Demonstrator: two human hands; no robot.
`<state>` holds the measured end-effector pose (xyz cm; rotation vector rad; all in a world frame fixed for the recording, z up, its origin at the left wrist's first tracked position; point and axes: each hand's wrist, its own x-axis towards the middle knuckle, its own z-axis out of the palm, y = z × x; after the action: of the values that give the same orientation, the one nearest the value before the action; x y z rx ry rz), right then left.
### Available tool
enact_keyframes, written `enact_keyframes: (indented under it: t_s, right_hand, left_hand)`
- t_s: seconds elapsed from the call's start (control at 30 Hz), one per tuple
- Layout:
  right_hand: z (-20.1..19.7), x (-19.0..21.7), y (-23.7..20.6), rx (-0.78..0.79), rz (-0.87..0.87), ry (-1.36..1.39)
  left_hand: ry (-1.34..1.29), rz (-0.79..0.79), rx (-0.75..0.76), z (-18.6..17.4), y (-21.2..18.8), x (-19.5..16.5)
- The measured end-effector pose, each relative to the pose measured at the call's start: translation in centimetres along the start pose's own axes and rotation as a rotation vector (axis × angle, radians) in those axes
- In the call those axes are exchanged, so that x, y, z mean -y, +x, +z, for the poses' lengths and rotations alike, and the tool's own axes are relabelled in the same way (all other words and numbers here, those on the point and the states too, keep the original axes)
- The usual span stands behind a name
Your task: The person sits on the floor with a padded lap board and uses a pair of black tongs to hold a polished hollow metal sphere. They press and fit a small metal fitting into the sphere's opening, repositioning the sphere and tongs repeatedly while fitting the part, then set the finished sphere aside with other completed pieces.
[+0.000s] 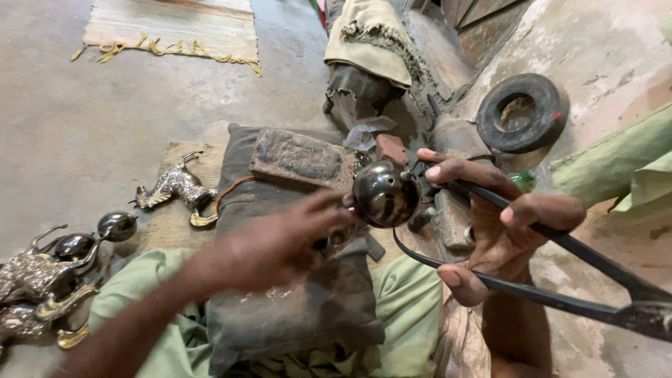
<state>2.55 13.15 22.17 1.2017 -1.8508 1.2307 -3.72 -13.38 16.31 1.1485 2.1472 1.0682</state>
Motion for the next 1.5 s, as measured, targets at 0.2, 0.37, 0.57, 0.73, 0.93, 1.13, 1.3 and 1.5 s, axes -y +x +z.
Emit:
enact_keyframes:
  t_s: [0.2,0.37,0.57,0.73,0.93,1.13,1.3,1.5]
  right_hand:
    - [1.1,-0.5,0.6,-0.037,-0.045,-0.024]
    - [2.7,0.8,0.3,-0.053,-0.01,-0.07]
    - [4.4,2.7,0.7,-0.013,0.111,-0.116]
    - [5.5,5.2,3.9,0.006,0.239,-0.089]
    - [3.8,2.9,5.1,0.164,0.066,-0.061]
    - [2.2,0.4,5.3,0.269,-0.048,-0.033]
    - [1.5,-0.2,5.2,0.305,-0.065,0.009]
    - [0.4,-2.0,5.2,0.272,-0.106,-0.026]
  left_hand:
    - [0.867,0.177,-0.572,-2.8,0.7,0.3]
    - [0.489,0.152,-0.95,4.7,0.1,-3.9]
    - [0.265,0.168,-1.373,6.8,3.3,-3.8]
    - [0.146,0.223,-1.36,6.0,3.5,-2.6]
    - [-0.098,0.366,-1.024,3.7,4.8,0.5]
    - [-0.481,0.034,-0.27,-1.6,7.2,3.6]
    - [-0.043,0.077,0.186,-5.6,9.8,4.6]
    - [-0.265,-0.004,0.018,-3.7,6.4,0.6]
